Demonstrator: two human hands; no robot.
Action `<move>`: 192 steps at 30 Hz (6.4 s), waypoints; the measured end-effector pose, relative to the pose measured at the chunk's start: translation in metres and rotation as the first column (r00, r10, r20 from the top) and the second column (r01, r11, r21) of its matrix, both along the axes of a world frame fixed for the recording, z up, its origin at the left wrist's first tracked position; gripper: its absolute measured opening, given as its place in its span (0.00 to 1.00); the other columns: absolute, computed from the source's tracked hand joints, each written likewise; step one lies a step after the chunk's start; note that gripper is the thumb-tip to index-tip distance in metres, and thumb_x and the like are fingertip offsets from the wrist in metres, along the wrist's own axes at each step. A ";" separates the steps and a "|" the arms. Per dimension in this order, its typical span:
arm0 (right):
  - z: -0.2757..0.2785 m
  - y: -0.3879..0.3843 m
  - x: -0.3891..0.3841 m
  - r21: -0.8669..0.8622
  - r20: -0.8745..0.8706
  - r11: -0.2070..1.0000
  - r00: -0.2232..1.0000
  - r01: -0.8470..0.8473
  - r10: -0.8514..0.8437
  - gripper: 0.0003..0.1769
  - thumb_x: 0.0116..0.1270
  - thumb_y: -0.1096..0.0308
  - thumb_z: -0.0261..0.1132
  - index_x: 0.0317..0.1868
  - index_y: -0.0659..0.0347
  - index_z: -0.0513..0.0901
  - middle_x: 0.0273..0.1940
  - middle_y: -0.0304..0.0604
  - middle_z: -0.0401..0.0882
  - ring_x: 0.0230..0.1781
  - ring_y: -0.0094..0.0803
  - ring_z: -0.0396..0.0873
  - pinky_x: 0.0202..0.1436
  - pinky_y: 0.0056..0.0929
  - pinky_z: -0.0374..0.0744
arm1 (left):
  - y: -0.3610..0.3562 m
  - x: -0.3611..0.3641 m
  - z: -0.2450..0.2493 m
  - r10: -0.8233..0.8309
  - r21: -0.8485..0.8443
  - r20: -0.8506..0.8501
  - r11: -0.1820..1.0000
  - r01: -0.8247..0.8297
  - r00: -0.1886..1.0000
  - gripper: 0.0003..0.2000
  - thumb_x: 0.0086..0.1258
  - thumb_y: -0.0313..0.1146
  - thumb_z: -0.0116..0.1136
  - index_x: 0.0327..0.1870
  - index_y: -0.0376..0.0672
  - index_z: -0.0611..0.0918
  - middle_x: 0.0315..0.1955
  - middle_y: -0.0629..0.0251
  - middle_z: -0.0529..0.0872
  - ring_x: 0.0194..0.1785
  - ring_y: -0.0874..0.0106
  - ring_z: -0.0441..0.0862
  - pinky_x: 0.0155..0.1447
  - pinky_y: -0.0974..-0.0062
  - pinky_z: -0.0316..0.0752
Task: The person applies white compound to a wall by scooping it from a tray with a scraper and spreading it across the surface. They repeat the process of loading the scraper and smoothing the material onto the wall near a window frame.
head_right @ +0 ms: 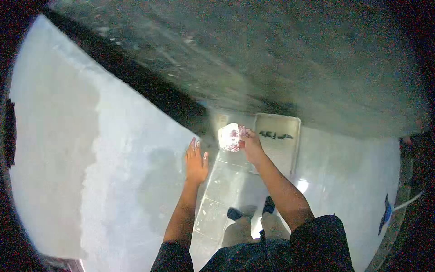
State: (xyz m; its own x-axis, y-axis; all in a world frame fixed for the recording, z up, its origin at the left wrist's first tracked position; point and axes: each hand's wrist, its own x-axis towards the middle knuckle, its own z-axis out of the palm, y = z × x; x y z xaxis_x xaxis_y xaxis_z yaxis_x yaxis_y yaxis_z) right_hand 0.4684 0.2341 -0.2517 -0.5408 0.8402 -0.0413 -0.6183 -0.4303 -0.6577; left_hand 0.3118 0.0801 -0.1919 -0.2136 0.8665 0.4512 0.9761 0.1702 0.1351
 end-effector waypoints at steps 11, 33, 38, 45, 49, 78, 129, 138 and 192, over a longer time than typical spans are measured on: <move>0.097 -0.146 -0.092 0.134 -0.221 0.959 0.936 -0.249 0.274 0.20 0.60 0.82 0.52 0.55 0.70 0.65 0.56 0.56 0.72 0.56 0.45 0.75 0.60 0.46 0.76 | -0.166 -0.067 0.097 0.153 0.141 -0.146 0.981 -0.133 0.977 0.26 0.68 0.39 0.46 0.64 0.34 0.66 0.68 0.48 0.61 0.70 0.51 0.57 0.70 0.52 0.51; 0.243 -0.363 -0.263 0.853 -0.228 0.325 0.851 0.409 -0.473 0.24 0.62 0.84 0.52 0.61 0.71 0.69 0.52 0.65 0.76 0.53 0.57 0.76 0.55 0.38 0.76 | -0.378 -0.220 0.259 0.024 -0.067 -0.869 0.984 -0.166 0.494 0.22 0.65 0.44 0.49 0.61 0.53 0.73 0.70 0.63 0.63 0.73 0.64 0.58 0.68 0.52 0.56; 0.230 -0.378 -0.329 0.869 -0.305 0.144 0.741 0.474 -0.598 0.32 0.57 0.87 0.53 0.65 0.69 0.65 0.60 0.64 0.69 0.62 0.58 0.67 0.63 0.41 0.72 | -0.373 -0.239 0.251 0.011 0.000 -0.881 1.000 -0.023 0.473 0.20 0.65 0.48 0.48 0.58 0.57 0.73 0.68 0.65 0.67 0.70 0.66 0.64 0.63 0.53 0.60; 0.196 -0.436 -0.367 0.883 -0.257 0.175 0.760 0.436 -0.597 0.30 0.60 0.78 0.58 0.65 0.70 0.66 0.65 0.64 0.62 0.69 0.61 0.57 0.70 0.50 0.62 | -0.379 -0.252 0.240 0.054 0.106 -0.863 0.992 0.075 0.502 0.17 0.65 0.49 0.49 0.54 0.59 0.75 0.64 0.67 0.71 0.67 0.67 0.68 0.64 0.55 0.56; 0.173 -0.437 -0.325 0.942 -0.178 0.111 0.753 0.316 -0.634 0.25 0.57 0.82 0.57 0.58 0.68 0.73 0.63 0.62 0.66 0.65 0.57 0.64 0.67 0.53 0.65 | -0.382 -0.248 0.243 0.055 0.099 -0.876 0.993 0.067 0.479 0.16 0.65 0.49 0.50 0.51 0.58 0.77 0.63 0.67 0.73 0.66 0.67 0.68 0.63 0.55 0.57; 0.295 -0.220 -0.294 0.935 -0.276 0.023 0.767 0.354 -0.580 0.24 0.52 0.82 0.60 0.51 0.56 0.79 0.41 0.48 0.77 0.41 0.48 0.78 0.43 0.39 0.78 | -0.300 -0.244 0.274 0.128 0.102 -0.923 0.991 -0.091 0.363 0.19 0.62 0.48 0.51 0.54 0.55 0.74 0.60 0.65 0.74 0.65 0.66 0.69 0.55 0.54 0.67; 0.292 -0.278 -0.315 0.816 -0.352 0.225 0.766 0.533 -0.539 0.22 0.54 0.79 0.61 0.52 0.59 0.78 0.41 0.52 0.73 0.40 0.49 0.75 0.44 0.39 0.76 | -0.309 -0.249 0.263 0.115 0.129 -0.904 0.992 0.005 0.411 0.16 0.61 0.49 0.51 0.49 0.58 0.73 0.59 0.68 0.75 0.62 0.66 0.72 0.54 0.54 0.64; 0.289 -0.266 -0.317 0.797 -0.239 0.292 0.719 0.530 -0.653 0.24 0.54 0.78 0.59 0.54 0.57 0.76 0.42 0.52 0.71 0.41 0.51 0.76 0.41 0.43 0.77 | -0.309 -0.244 0.261 0.128 0.116 -0.881 0.992 -0.054 0.456 0.16 0.60 0.48 0.53 0.48 0.57 0.73 0.59 0.67 0.75 0.62 0.65 0.72 0.55 0.54 0.64; 0.280 -0.273 -0.329 0.893 -0.220 0.207 0.788 0.400 -0.575 0.22 0.60 0.71 0.59 0.57 0.58 0.72 0.46 0.58 0.69 0.44 0.55 0.73 0.45 0.47 0.74 | -0.310 -0.247 0.259 0.156 0.139 -0.869 0.988 -0.072 0.469 0.16 0.59 0.46 0.55 0.48 0.56 0.76 0.60 0.64 0.74 0.62 0.63 0.71 0.55 0.52 0.65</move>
State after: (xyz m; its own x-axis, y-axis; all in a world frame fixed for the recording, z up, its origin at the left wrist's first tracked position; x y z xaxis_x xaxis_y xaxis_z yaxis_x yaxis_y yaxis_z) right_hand 0.1390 -0.0385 0.0281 -0.0711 0.5171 0.8530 -0.3519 0.7871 -0.5065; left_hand 0.0646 -0.2298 0.0667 0.2349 0.8214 0.5197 0.5644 0.3201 -0.7609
